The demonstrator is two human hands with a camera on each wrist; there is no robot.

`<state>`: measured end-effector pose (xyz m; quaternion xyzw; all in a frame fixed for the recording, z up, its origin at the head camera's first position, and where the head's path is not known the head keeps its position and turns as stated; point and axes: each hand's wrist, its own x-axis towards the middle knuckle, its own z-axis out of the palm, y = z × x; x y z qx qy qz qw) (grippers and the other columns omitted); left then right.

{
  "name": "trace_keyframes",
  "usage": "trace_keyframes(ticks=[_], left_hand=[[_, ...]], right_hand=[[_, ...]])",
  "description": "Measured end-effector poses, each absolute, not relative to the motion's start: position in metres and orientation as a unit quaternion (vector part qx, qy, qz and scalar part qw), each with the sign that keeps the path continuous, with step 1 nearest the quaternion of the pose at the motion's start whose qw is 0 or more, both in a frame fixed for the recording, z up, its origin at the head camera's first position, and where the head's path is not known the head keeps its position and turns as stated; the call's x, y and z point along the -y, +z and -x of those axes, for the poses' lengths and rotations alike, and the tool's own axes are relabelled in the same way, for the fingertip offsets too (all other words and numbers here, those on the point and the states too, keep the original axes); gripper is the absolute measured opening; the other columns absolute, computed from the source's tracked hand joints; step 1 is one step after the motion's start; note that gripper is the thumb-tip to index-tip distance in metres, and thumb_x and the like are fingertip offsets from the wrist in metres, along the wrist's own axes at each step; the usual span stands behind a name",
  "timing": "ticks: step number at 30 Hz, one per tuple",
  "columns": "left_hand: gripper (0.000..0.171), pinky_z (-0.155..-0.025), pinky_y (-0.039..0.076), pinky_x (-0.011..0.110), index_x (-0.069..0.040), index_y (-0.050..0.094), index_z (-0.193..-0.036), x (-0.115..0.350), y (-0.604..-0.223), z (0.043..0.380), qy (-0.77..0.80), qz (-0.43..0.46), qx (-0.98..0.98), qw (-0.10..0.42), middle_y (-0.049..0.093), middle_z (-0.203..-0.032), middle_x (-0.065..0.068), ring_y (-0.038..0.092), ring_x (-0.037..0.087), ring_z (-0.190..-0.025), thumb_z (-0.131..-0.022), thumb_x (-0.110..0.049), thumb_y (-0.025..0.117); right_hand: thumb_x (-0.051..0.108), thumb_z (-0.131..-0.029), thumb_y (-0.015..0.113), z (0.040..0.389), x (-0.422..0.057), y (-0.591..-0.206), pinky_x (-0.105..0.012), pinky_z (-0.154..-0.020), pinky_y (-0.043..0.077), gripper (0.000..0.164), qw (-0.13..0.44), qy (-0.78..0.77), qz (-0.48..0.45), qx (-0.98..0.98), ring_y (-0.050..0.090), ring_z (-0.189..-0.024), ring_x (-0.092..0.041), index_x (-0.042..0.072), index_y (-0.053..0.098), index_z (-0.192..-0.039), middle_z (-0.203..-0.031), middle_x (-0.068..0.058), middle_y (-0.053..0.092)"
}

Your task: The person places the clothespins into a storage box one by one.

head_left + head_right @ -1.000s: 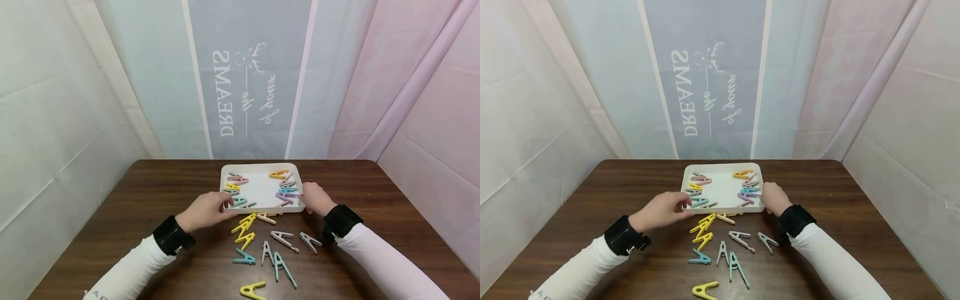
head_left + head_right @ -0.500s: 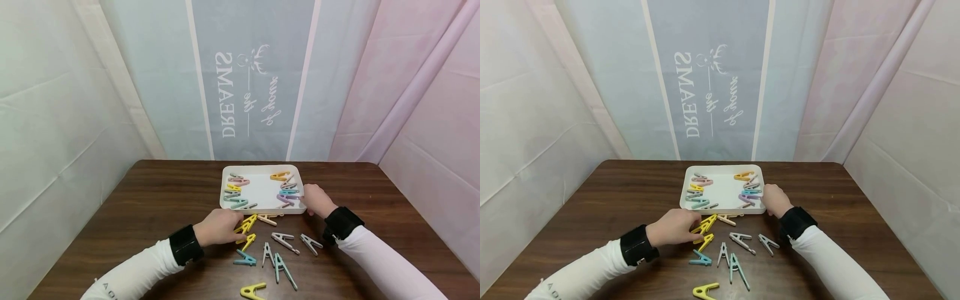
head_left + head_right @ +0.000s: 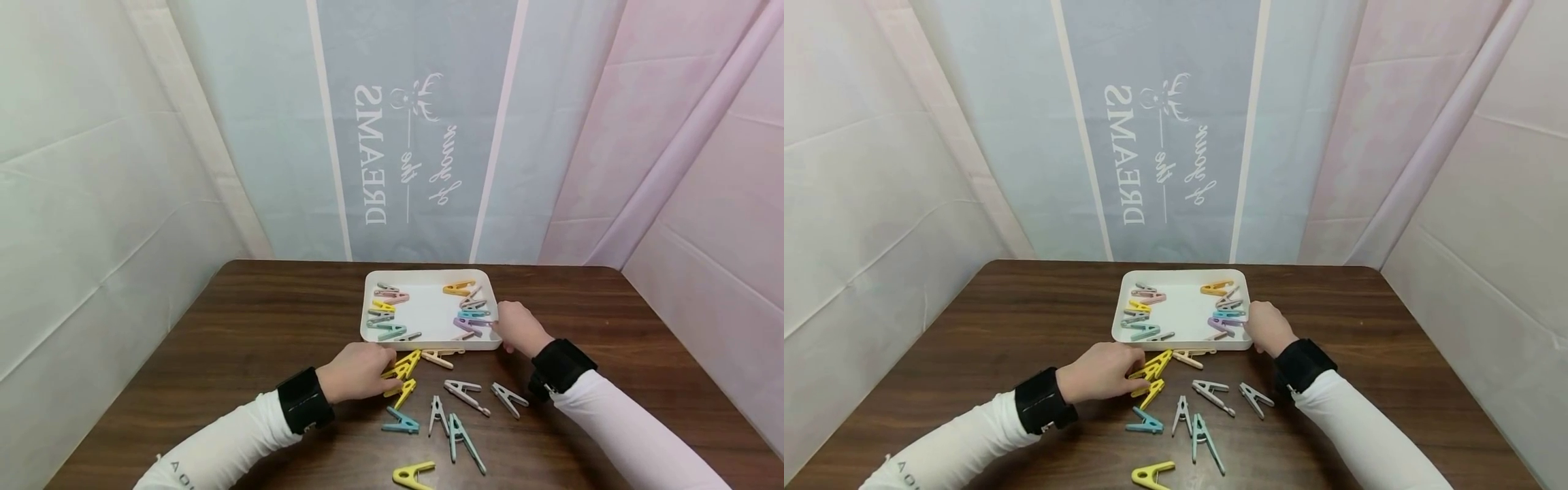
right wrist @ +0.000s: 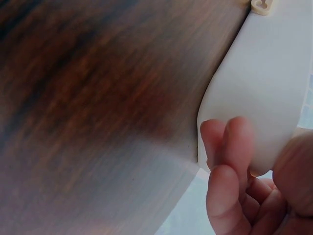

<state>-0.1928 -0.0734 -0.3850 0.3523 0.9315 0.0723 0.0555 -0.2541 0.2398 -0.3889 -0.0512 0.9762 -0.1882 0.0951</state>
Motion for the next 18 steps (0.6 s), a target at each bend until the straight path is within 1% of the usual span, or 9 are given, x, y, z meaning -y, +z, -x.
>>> trace_keyframes(ticks=[5, 18], left_hand=[[0.027, -0.047, 0.033, 0.022, -0.015, 0.063, -0.082, 0.0718, -0.3875, 0.1953, 0.074, -0.348, -0.933, 0.054, 0.045, -0.058, -0.009, 0.041, 0.007, -0.050, -0.088, -0.040, 0.070], [0.018, -0.049, 0.030, 0.022, -0.014, 0.064, -0.082, 0.0691, -0.3829, 0.1939, 0.053, -0.356, -0.930, 0.069, 0.043, -0.060, -0.009, 0.040, 0.007, -0.053, -0.085, -0.029, 0.074]], right_hand=[[0.002, -0.094, 0.057, 0.2531, -0.2406, -0.3898, -0.027, -0.045, 0.043, 0.019, 0.088, -0.189, 0.057, -0.976, 0.055, -0.041, -0.014, -0.015, 0.055, -0.103, -0.055, -0.008, 0.054], [0.002, -0.094, 0.057, 0.2527, -0.2411, -0.3901, -0.027, -0.044, 0.044, 0.019, 0.082, -0.193, 0.054, -0.976, 0.055, -0.041, -0.014, -0.014, 0.056, -0.102, -0.055, -0.008, 0.055]])
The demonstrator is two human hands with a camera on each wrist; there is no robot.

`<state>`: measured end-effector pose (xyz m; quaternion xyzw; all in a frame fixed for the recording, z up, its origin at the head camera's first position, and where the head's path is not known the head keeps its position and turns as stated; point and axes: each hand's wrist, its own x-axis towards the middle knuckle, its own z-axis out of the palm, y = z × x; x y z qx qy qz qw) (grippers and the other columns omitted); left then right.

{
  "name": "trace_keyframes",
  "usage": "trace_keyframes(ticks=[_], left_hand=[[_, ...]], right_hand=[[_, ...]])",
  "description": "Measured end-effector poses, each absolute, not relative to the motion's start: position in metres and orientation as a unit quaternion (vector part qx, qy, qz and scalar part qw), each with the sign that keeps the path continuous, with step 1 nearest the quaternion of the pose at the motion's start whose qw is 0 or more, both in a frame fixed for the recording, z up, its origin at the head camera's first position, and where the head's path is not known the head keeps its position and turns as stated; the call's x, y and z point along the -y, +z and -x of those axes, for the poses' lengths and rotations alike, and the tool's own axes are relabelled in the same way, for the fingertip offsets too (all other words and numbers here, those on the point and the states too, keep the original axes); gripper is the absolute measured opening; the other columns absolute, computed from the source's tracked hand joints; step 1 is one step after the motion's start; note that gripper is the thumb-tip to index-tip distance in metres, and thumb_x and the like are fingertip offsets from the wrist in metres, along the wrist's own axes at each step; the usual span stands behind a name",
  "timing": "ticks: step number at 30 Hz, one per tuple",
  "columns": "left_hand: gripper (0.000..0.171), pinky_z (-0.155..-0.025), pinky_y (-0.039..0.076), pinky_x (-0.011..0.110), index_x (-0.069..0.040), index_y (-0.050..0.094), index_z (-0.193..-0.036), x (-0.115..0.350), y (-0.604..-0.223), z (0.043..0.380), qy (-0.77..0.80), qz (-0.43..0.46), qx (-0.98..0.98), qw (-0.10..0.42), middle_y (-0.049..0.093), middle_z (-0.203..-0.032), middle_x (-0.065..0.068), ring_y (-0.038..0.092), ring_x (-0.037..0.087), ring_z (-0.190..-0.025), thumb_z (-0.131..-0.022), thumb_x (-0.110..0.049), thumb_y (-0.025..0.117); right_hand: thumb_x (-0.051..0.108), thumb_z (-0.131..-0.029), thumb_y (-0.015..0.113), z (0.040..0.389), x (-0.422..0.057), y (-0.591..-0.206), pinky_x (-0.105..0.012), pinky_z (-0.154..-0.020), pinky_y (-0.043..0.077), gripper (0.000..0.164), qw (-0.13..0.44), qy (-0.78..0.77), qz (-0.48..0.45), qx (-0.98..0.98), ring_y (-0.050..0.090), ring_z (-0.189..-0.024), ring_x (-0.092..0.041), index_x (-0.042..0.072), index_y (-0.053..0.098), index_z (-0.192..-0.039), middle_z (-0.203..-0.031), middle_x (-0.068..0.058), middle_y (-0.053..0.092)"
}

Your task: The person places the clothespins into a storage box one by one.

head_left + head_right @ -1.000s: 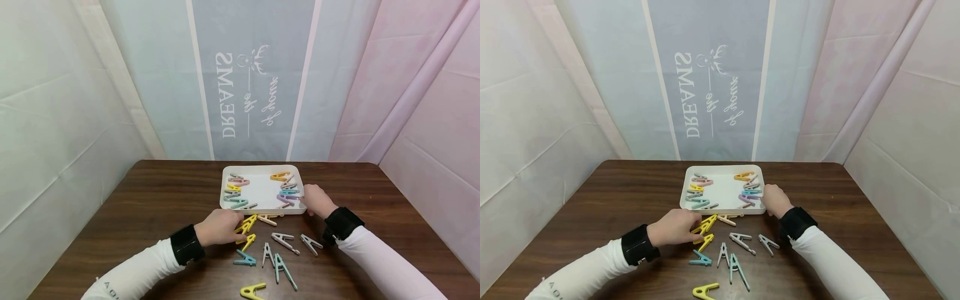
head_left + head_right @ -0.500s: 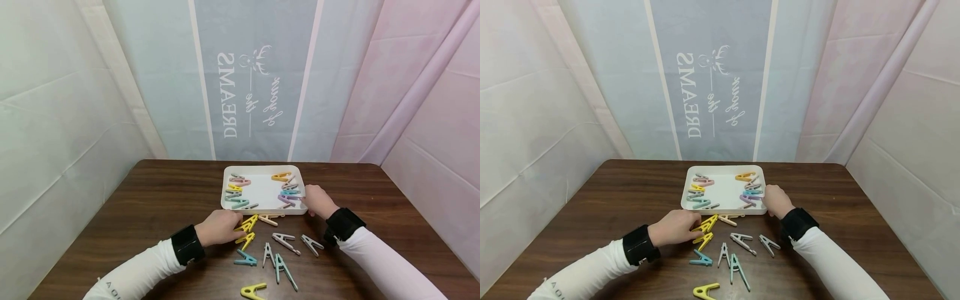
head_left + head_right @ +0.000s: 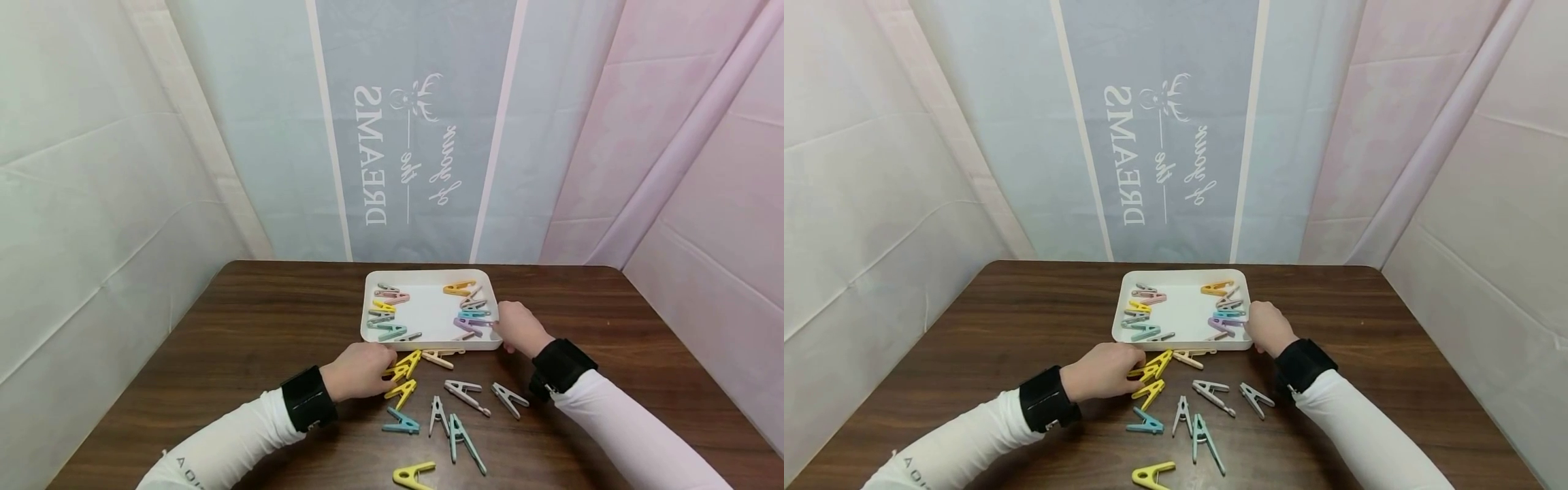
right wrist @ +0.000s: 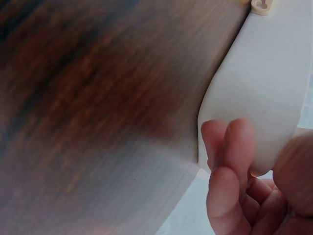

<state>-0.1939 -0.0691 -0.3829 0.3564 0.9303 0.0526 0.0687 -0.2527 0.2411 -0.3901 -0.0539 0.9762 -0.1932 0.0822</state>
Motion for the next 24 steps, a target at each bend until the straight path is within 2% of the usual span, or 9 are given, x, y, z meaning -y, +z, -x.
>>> trace_keyframes(ticks=[13, 24], left_hand=[[0.015, -0.052, 0.033, 0.021, -0.013, 0.069, -0.089, 0.075, -0.382, 0.195, 0.044, -0.384, -0.919, 0.071, 0.045, -0.065, -0.009, 0.041, 0.007, -0.058, -0.086, -0.027, 0.074], [0.018, -0.054, 0.036, 0.023, -0.012, 0.070, -0.092, 0.080, -0.355, 0.198, 0.050, -0.399, -0.914, 0.050, 0.051, -0.070, -0.009, 0.043, 0.007, -0.060, -0.085, -0.027, 0.076]], right_hand=[[0.002, -0.094, 0.057, 0.252, -0.241, -0.390, -0.027, -0.044, 0.043, 0.018, 0.084, -0.195, 0.058, -0.976, 0.055, -0.041, -0.014, -0.014, 0.056, -0.101, -0.056, -0.008, 0.054], [0.002, -0.094, 0.057, 0.252, -0.241, -0.390, -0.027, -0.044, 0.044, 0.019, 0.081, -0.193, 0.057, -0.976, 0.055, -0.042, -0.014, -0.015, 0.055, -0.103, -0.057, -0.008, 0.054]])
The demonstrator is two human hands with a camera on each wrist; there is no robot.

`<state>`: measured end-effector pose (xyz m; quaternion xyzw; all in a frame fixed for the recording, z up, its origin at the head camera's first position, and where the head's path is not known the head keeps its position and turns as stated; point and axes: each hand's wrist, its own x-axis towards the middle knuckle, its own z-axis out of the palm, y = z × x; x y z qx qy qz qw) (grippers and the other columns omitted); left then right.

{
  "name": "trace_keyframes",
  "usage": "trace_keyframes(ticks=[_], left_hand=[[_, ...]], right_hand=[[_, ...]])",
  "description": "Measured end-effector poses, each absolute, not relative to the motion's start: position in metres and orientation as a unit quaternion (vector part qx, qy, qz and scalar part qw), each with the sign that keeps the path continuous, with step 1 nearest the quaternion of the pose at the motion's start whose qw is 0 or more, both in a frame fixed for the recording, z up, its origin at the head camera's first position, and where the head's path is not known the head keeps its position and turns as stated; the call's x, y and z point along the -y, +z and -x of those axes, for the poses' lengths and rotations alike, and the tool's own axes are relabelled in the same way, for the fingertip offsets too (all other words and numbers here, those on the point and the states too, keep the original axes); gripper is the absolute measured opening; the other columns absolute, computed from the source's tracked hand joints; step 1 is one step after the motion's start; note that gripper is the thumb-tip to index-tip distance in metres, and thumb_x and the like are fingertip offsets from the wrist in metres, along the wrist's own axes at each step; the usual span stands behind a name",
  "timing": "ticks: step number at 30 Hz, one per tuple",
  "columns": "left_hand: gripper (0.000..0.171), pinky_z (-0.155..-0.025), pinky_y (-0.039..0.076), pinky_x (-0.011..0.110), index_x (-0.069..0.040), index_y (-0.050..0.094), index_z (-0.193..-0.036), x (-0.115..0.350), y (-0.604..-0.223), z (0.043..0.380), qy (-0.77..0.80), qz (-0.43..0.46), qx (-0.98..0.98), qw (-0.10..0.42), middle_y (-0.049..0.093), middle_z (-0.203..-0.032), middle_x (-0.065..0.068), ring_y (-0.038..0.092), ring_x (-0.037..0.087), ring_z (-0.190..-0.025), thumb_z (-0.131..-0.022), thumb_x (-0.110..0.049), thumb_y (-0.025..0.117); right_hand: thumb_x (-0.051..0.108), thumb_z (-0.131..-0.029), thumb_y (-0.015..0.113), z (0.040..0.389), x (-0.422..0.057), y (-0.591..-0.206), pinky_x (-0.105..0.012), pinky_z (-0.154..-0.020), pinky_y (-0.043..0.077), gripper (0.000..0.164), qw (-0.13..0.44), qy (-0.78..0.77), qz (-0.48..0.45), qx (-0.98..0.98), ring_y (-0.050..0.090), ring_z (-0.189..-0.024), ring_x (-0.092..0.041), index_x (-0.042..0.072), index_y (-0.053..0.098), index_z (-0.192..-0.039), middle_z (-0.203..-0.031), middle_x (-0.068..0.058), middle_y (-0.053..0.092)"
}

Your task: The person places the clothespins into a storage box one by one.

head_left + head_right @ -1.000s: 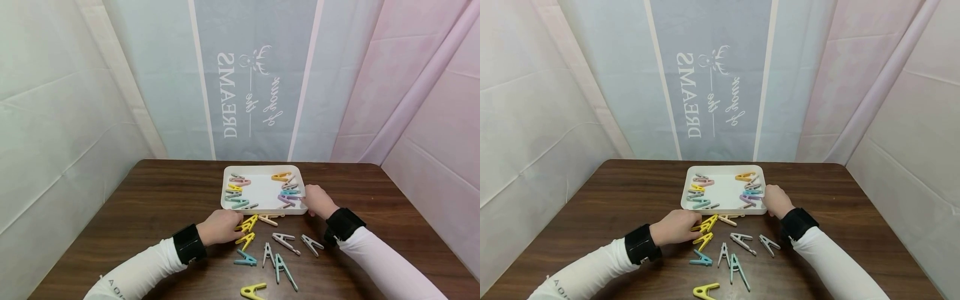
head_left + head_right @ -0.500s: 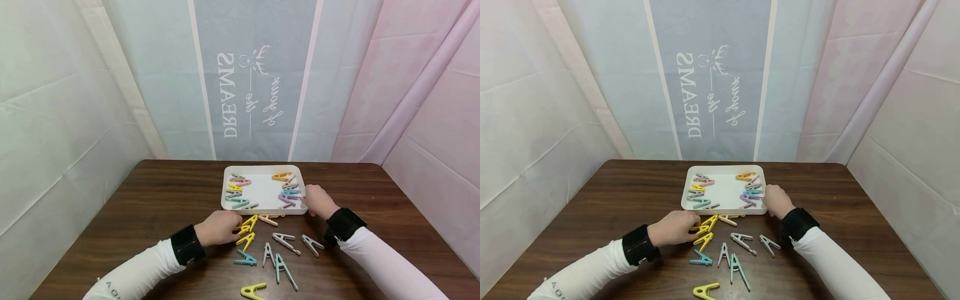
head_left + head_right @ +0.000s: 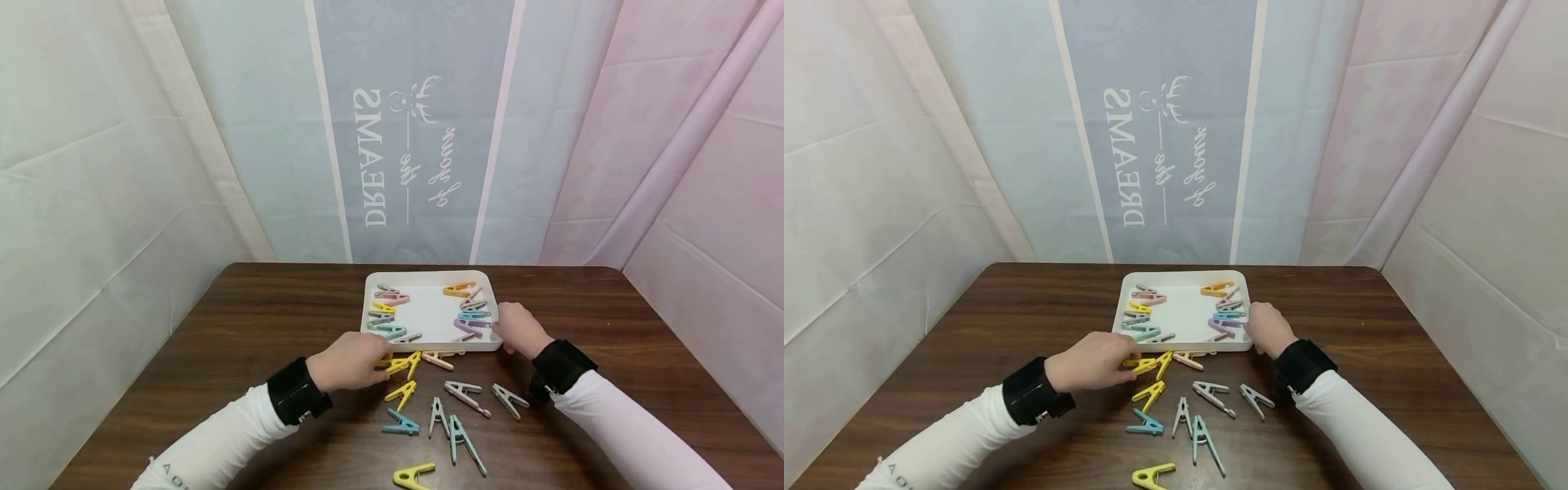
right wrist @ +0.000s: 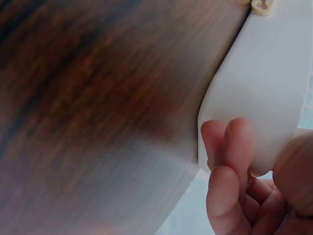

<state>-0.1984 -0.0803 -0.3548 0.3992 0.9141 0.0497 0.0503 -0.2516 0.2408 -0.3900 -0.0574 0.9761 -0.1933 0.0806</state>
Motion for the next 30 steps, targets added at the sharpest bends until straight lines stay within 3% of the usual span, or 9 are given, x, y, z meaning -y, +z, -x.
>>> trace_keyframes(ticks=[7, 13, 17, 24, 30], left_hand=[[0.017, -0.058, 0.042, 0.024, -0.013, 0.071, -0.096, 0.068, -0.332, 0.219, 0.034, -0.407, -0.913, 0.011, 0.063, -0.082, -0.005, 0.048, 0.008, -0.065, -0.087, -0.028, 0.074], [0.019, -0.060, 0.044, 0.026, -0.014, 0.070, -0.098, 0.044, -0.322, 0.254, -0.005, -0.393, -0.919, 0.034, 0.062, -0.082, -0.004, 0.051, 0.010, -0.067, -0.088, -0.030, 0.072], [0.019, -0.066, 0.046, 0.027, -0.013, 0.069, -0.101, 0.029, -0.326, 0.282, -0.030, -0.377, -0.924, 0.052, 0.065, -0.089, -0.003, 0.055, 0.012, -0.073, -0.091, -0.029, 0.070], [0.012, -0.070, 0.049, 0.029, -0.014, 0.069, -0.103, 0.005, -0.349, 0.328, -0.101, -0.337, -0.936, 0.017, 0.067, -0.093, -0.002, 0.060, 0.013, -0.079, -0.094, -0.022, 0.065], [0.016, -0.076, 0.052, 0.031, -0.016, 0.070, -0.109, -0.015, -0.355, 0.352, -0.168, -0.302, -0.938, 0.011, 0.069, -0.097, 0.000, 0.064, 0.015, -0.087, -0.098, -0.016, 0.058]], right_hand=[[0.002, -0.094, 0.057, 0.251, -0.242, -0.391, -0.028, -0.044, 0.044, 0.019, 0.076, -0.194, 0.061, -0.976, 0.055, -0.041, -0.014, -0.015, 0.055, -0.102, -0.057, -0.008, 0.054], [0.002, -0.094, 0.057, 0.251, -0.243, -0.392, -0.027, -0.043, 0.043, 0.019, 0.074, -0.194, 0.061, -0.976, 0.054, -0.040, -0.014, -0.015, 0.056, -0.102, -0.057, -0.008, 0.053], [0.002, -0.094, 0.057, 0.251, -0.242, -0.393, -0.027, -0.043, 0.043, 0.020, 0.081, -0.195, 0.055, -0.976, 0.054, -0.041, -0.015, -0.015, 0.056, -0.104, -0.058, -0.009, 0.054], [0.002, -0.094, 0.058, 0.253, -0.240, -0.391, -0.028, -0.044, 0.044, 0.019, 0.079, -0.192, 0.053, -0.977, 0.055, -0.041, -0.016, -0.014, 0.057, -0.103, -0.058, -0.009, 0.054], [0.002, -0.094, 0.058, 0.254, -0.241, -0.390, -0.028, -0.044, 0.044, 0.018, 0.076, -0.198, 0.053, -0.976, 0.055, -0.041, -0.015, -0.013, 0.057, -0.103, -0.059, -0.008, 0.054]])
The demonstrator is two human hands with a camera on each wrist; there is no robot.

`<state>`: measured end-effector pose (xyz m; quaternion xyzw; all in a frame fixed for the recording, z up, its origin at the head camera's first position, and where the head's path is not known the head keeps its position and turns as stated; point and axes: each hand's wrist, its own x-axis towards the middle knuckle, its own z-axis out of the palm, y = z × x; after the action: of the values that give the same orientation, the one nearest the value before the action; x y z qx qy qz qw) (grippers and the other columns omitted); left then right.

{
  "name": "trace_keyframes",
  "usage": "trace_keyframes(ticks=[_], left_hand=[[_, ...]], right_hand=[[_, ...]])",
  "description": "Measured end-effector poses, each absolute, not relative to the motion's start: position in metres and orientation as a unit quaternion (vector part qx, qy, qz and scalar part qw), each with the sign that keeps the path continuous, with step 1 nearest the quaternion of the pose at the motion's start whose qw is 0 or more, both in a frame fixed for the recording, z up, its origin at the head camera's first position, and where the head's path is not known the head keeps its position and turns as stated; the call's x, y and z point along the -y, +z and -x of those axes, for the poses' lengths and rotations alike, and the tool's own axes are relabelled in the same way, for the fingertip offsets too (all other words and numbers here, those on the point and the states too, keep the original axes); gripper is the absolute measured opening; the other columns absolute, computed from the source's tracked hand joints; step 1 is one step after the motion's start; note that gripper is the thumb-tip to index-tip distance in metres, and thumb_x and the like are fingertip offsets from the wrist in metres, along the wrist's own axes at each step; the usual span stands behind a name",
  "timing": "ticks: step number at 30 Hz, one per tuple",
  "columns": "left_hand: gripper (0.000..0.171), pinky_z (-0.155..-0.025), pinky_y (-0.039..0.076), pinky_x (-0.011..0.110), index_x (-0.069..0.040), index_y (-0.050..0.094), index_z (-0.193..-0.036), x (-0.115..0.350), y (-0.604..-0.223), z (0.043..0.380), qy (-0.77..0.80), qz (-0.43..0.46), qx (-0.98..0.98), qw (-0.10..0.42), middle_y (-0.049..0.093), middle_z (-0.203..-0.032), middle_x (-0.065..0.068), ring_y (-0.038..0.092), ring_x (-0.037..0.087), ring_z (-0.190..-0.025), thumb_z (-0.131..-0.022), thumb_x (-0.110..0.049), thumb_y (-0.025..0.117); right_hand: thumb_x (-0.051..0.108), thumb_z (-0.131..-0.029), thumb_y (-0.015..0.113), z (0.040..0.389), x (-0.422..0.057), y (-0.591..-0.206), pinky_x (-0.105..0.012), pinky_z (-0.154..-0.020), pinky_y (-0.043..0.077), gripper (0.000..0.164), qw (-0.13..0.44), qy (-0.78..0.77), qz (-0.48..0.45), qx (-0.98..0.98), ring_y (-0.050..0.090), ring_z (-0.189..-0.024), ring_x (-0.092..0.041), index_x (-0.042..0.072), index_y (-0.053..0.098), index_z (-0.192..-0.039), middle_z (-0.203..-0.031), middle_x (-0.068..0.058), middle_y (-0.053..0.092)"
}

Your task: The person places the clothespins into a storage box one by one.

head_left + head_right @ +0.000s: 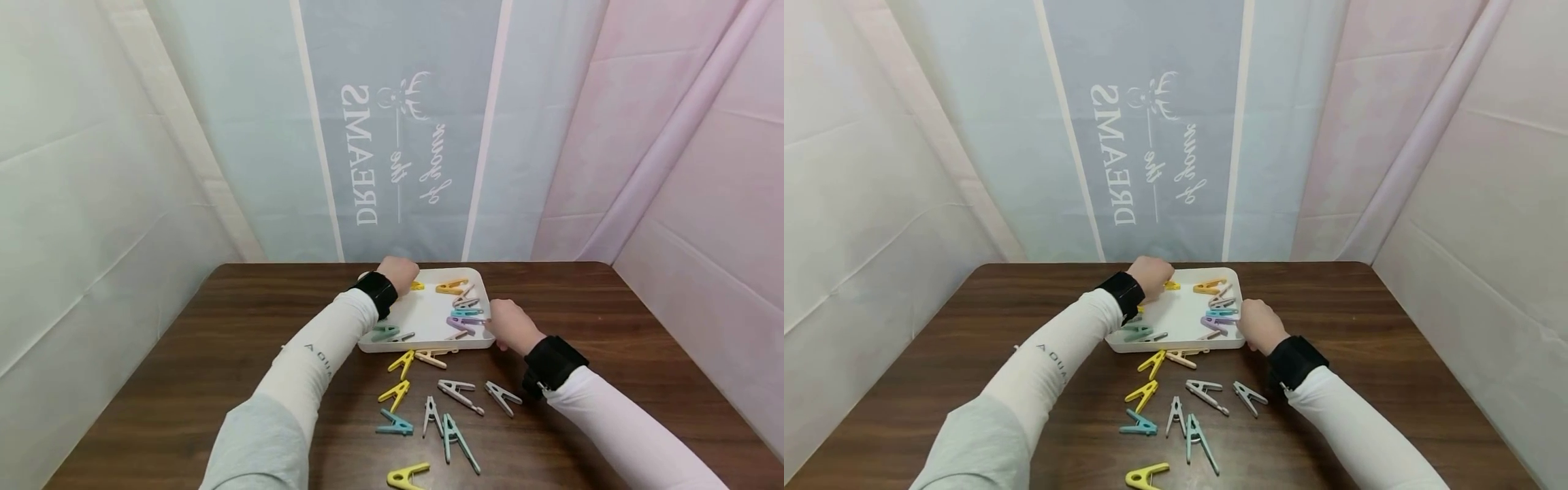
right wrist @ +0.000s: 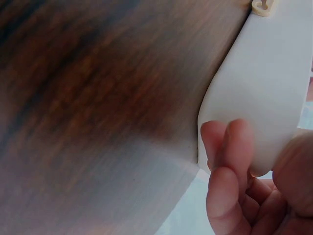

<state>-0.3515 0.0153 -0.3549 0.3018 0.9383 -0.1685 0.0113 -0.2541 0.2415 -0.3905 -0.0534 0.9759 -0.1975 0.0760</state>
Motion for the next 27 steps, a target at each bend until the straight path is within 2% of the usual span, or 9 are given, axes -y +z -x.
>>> trace_keyframes(ticks=[5, 12, 19, 22, 27], left_hand=[[0.016, -0.077, 0.052, 0.032, -0.018, 0.072, -0.109, -0.022, -0.358, 0.360, -0.200, -0.291, -0.936, 0.011, 0.070, -0.098, -0.001, 0.064, 0.015, -0.089, -0.097, -0.019, 0.062], [0.014, -0.072, 0.054, 0.032, -0.017, 0.072, -0.106, -0.023, -0.370, 0.370, -0.217, -0.285, -0.933, -0.006, 0.070, -0.095, -0.001, 0.064, 0.015, -0.085, -0.097, -0.017, 0.061], [0.013, -0.072, 0.054, 0.031, -0.017, 0.071, -0.105, -0.018, -0.385, 0.375, -0.206, -0.273, -0.939, 0.018, 0.069, -0.092, 0.000, 0.064, 0.015, -0.083, -0.094, -0.019, 0.067], [0.014, -0.072, 0.053, 0.032, -0.016, 0.071, -0.105, -0.016, -0.384, 0.374, -0.192, -0.274, -0.942, 0.020, 0.069, -0.091, 0.000, 0.064, 0.016, -0.082, -0.092, -0.021, 0.068], [0.015, -0.071, 0.052, 0.030, -0.015, 0.070, -0.103, -0.010, -0.369, 0.366, -0.171, -0.302, -0.938, -0.006, 0.067, -0.086, 0.000, 0.063, 0.015, -0.079, -0.096, -0.027, 0.064]], right_hand=[[0.002, -0.094, 0.059, 0.253, -0.240, -0.392, -0.028, -0.043, 0.045, 0.018, 0.072, -0.196, 0.057, -0.976, 0.055, -0.041, -0.014, -0.013, 0.057, -0.102, -0.058, -0.008, 0.054], [0.001, -0.094, 0.057, 0.253, -0.241, -0.390, -0.028, -0.043, 0.044, 0.017, 0.067, -0.197, 0.063, -0.976, 0.054, -0.041, -0.015, -0.013, 0.057, -0.102, -0.058, -0.009, 0.053], [0.003, -0.094, 0.057, 0.254, -0.240, -0.393, -0.028, -0.043, 0.044, 0.017, 0.074, -0.194, 0.063, -0.976, 0.054, -0.042, -0.015, -0.012, 0.057, -0.103, -0.059, -0.009, 0.053], [0.002, -0.094, 0.057, 0.255, -0.240, -0.393, -0.028, -0.043, 0.044, 0.017, 0.074, -0.197, 0.062, -0.976, 0.055, -0.042, -0.016, -0.013, 0.057, -0.103, -0.059, -0.009, 0.054], [0.002, -0.094, 0.056, 0.255, -0.242, -0.391, -0.028, -0.044, 0.045, 0.017, 0.070, -0.196, 0.064, -0.976, 0.055, -0.042, -0.015, -0.013, 0.056, -0.102, -0.059, -0.009, 0.054]])
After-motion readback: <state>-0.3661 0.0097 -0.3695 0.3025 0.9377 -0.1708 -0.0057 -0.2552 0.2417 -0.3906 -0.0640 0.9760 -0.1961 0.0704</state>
